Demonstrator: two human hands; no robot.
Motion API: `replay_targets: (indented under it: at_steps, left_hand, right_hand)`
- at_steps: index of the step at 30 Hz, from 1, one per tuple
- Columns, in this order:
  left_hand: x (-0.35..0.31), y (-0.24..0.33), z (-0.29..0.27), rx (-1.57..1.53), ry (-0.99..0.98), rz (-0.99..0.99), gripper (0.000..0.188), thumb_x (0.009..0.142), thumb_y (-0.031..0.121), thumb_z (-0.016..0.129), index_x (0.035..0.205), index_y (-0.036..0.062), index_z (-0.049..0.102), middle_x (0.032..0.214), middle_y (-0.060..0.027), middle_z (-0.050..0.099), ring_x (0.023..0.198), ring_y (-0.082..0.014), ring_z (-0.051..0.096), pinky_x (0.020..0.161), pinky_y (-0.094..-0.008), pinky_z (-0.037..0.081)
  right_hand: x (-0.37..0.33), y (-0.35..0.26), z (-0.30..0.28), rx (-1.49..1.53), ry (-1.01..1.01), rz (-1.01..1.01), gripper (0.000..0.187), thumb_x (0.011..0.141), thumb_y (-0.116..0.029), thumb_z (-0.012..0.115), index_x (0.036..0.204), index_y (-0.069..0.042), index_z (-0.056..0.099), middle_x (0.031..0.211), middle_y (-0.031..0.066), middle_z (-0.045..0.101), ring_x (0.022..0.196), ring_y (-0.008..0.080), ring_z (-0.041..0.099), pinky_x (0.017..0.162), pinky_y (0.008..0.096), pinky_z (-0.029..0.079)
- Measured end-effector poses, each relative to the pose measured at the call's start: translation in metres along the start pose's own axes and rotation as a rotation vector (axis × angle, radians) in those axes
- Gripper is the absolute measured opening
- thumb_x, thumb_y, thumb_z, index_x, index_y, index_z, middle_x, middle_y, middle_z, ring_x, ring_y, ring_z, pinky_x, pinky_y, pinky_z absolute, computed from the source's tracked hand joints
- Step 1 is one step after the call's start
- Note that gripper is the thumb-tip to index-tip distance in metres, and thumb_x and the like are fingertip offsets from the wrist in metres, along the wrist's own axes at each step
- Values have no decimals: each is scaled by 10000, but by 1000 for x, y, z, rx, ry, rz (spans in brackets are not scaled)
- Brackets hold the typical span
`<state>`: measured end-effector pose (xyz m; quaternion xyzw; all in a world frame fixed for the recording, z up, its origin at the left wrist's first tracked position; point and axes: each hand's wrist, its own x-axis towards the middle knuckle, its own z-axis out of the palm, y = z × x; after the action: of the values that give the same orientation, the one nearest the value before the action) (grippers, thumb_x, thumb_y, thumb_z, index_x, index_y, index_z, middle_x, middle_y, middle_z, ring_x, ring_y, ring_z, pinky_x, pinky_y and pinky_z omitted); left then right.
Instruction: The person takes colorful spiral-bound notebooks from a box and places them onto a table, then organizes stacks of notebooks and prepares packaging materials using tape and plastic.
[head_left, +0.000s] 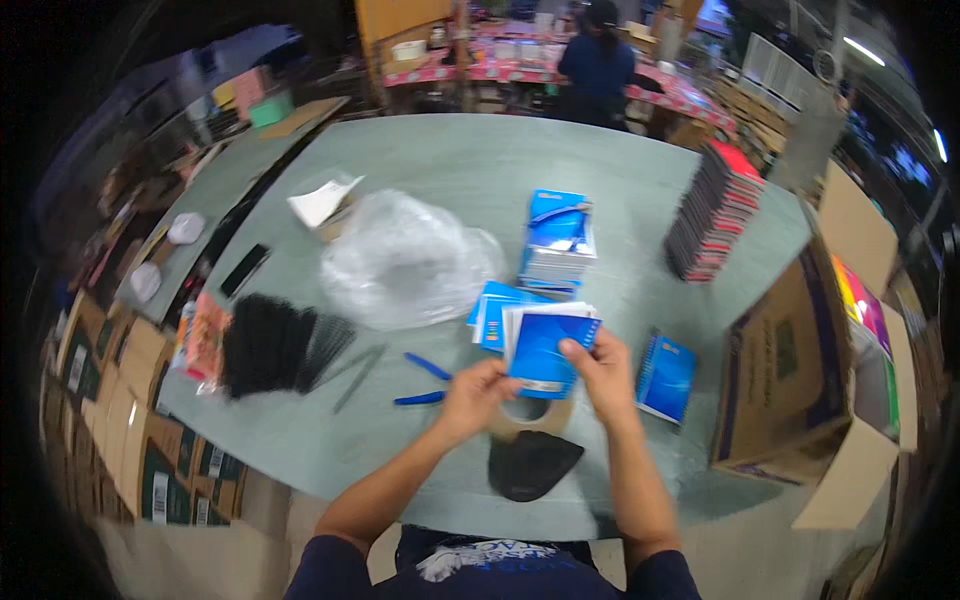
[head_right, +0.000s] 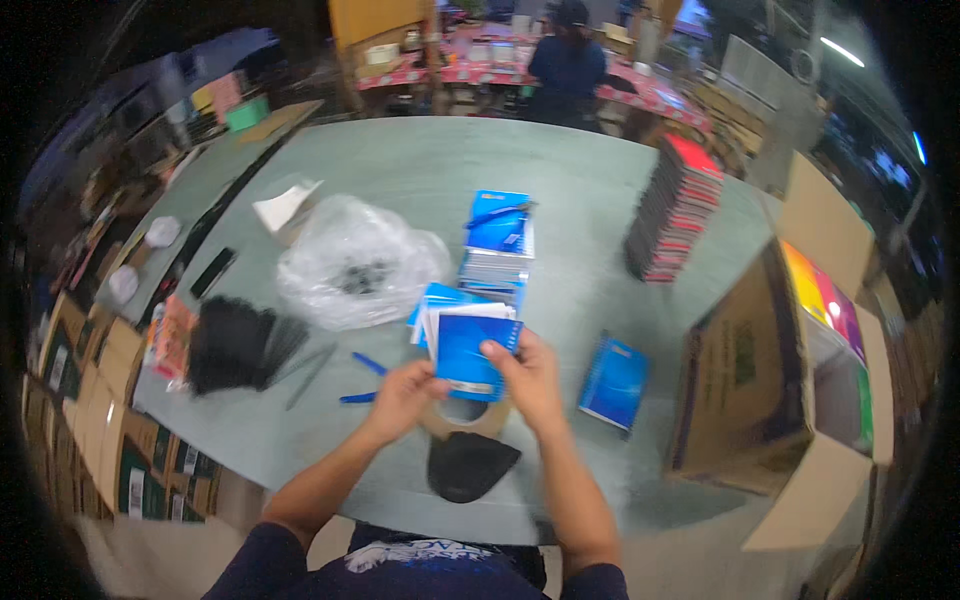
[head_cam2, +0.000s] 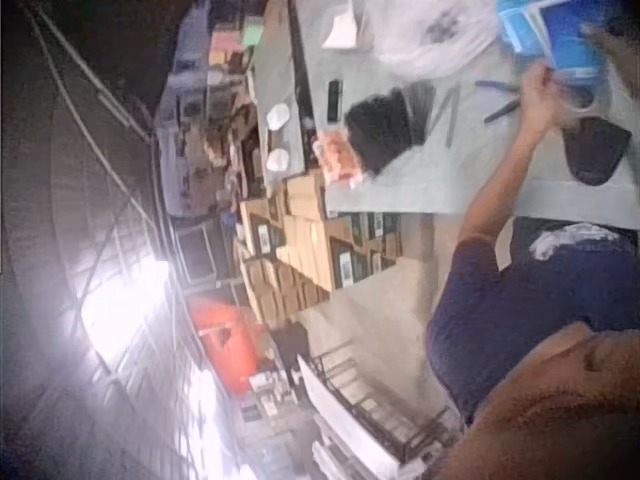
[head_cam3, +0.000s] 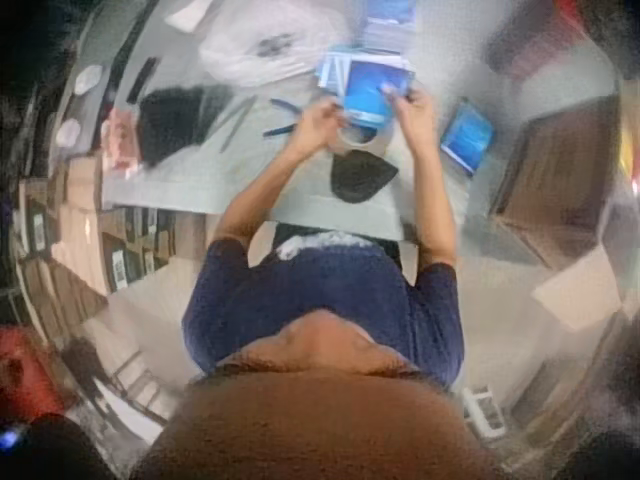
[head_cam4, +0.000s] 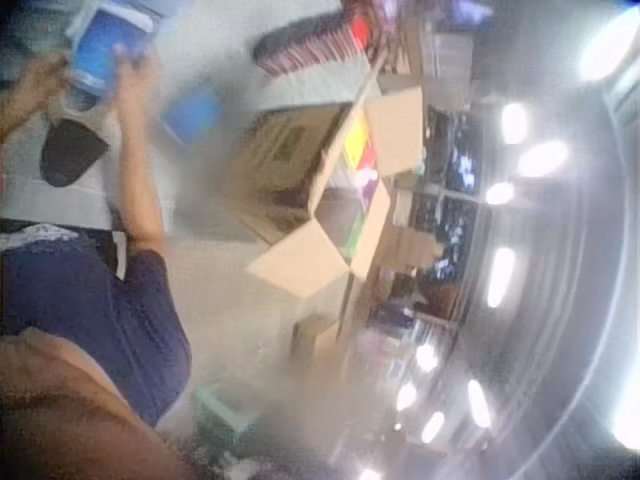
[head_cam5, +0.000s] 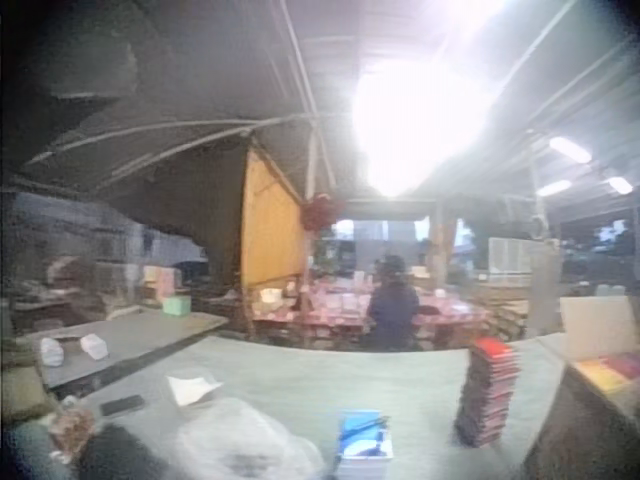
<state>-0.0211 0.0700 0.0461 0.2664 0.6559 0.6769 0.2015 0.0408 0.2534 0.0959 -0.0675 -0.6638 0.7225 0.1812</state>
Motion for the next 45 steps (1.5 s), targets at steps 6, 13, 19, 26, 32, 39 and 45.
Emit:
replay_targets:
  at_steps: [6, 13, 19, 26, 32, 39, 45]
  left_hand:
    - [-60, -9, -91, 964, 356, 166, 232, 801, 169, 641, 968, 9, 622, 937, -155, 627, 858, -335, 581, 763, -407, 465]
    - [-117, -22, -164, 1308, 548, -179, 177, 790, 122, 640, 919, 6, 605, 865, -145, 614, 853, -263, 582, 724, -345, 455]
    - [-66, 36, -144, 143, 745, 209, 197, 813, 46, 610, 1004, 13, 577, 768, -36, 579, 744, -90, 549, 663, -235, 445]
    - [-31, 13, -54, 378, 182, -140, 448, 871, 87, 563, 1306, 66, 457, 796, -97, 605, 678, -139, 593, 644, -301, 479]
    - [-24, 23, -53, 461, 153, -26, 444, 845, 120, 620, 1266, 65, 490, 718, -60, 600, 627, -120, 568, 590, -251, 457]
    - [-31, 37, -35, 407, 161, 62, 430, 831, 133, 659, 1236, 72, 529, 741, -66, 622, 620, -87, 550, 587, -253, 462]
    - [-39, 28, -25, 500, 215, 160, 447, 829, 135, 660, 1253, 95, 523, 775, -81, 635, 636, -116, 576, 601, -253, 472]
  right_hand:
    - [-1, -47, 4, -671, -178, -106, 188, 803, -118, 650, 962, -18, 632, 796, 175, 642, 684, 199, 629, 632, 306, 475]
    - [11, -15, 48, -1202, -386, -324, 108, 785, -138, 622, 856, -59, 605, 724, 160, 630, 669, 342, 621, 571, 437, 466]
    - [16, -9, 59, -1248, -427, -295, 191, 812, -206, 614, 923, -53, 581, 762, 157, 639, 681, 324, 629, 567, 436, 468]
    - [18, -6, 64, -1199, -450, -304, 224, 827, -238, 600, 954, -55, 577, 777, 143, 642, 695, 310, 631, 580, 425, 470]
    - [14, -4, 56, -1194, -462, -275, 253, 805, -196, 623, 1020, -67, 589, 828, 147, 646, 753, 330, 628, 630, 419, 482]
    - [24, -7, 45, -822, -439, -194, 302, 724, -35, 666, 1022, -18, 613, 927, 173, 648, 857, 357, 619, 756, 374, 491]
    - [28, -15, 48, -897, -478, -143, 257, 731, -27, 648, 988, -16, 644, 910, 188, 644, 823, 358, 623, 726, 382, 494]
